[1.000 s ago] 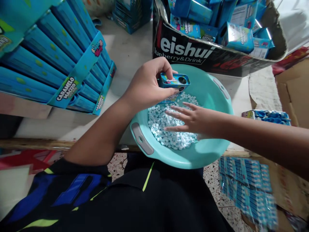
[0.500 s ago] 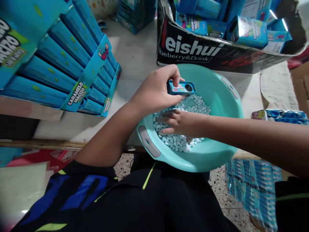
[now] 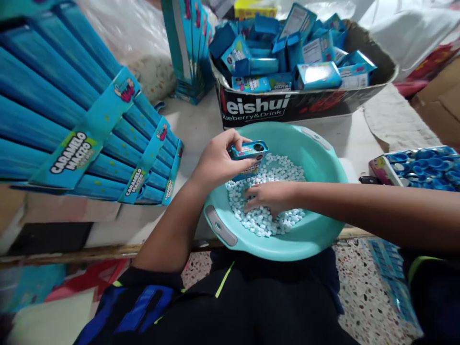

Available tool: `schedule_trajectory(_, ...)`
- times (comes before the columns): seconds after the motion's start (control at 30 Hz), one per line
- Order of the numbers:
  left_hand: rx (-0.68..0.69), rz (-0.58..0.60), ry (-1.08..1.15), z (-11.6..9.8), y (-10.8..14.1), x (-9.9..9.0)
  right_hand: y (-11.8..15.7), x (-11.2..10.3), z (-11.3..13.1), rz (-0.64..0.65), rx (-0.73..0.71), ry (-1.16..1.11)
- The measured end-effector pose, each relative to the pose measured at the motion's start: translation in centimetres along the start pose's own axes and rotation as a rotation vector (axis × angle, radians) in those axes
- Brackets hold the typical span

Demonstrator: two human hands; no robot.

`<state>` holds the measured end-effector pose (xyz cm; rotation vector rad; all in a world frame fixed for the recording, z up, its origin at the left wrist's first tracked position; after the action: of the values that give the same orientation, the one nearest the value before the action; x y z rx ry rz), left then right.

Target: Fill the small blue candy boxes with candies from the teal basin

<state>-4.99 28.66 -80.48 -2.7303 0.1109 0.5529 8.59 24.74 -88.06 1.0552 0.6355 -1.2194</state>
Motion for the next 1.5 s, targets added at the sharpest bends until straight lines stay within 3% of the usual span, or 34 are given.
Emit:
schedule_trajectory(0.17,-0.007,-0.024,-0.006,-0.1,-0.1,-0.3,-1.4,0.0,0.4,0.093,0.12,-0.025)
schedule_trajectory(0.37,-0.015,-0.047,-0.036,-0.2,-0.1,-0.4,-0.9,-1.8,-0.3,-0.035,0.216,-0.172)
schedule_trajectory(0.5,-0.018,-0.085,-0.07,-0.1,-0.1,-0.4,2.3,-4.8,-0.3,-0.34,0.196,-0.331)
schedule_trajectory(0.67,0.01,-0.037,-0.137,-0.8,0.1,-0.1,6.0,-8.0,-0.7,-0.878,0.314,-0.684)
schedule_trajectory(0.77,0.023,0.038,-0.156,-1.4,0.2,0.2,6.0,-9.0,-1.9,-1.13,0.334,-0.933)
schedule_trajectory(0.87,0.044,0.116,-0.087,-1.7,0.3,0.6,4.8,-10.0,-3.6,-1.257,0.33,-0.962)
schedule_trajectory(1.03,0.095,0.137,-0.027,-2.1,0.5,1.0,4.2,-10.4,-5.9,-1.333,0.431,-0.794)
schedule_trajectory(1.23,0.112,0.153,-0.004,-2.3,0.4,1.3,4.3,-10.3,-4.9,-1.187,0.446,-0.559)
schedule_trajectory(1.5,0.117,0.165,0.007,-2.2,0.4,1.2,5.1,-9.8,-5.2,-1.333,0.457,-0.765)
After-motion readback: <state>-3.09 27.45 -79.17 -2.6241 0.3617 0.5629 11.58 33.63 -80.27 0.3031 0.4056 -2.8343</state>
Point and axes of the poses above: each hand's wrist, its own y-axis away from the middle knuckle, its own x-axis out of the palm, z = x × y, the point moved 6 cm from there along -y, towards the middle knuckle, and after that the axes turned 3 degrees about x, right-handed, at the moved point
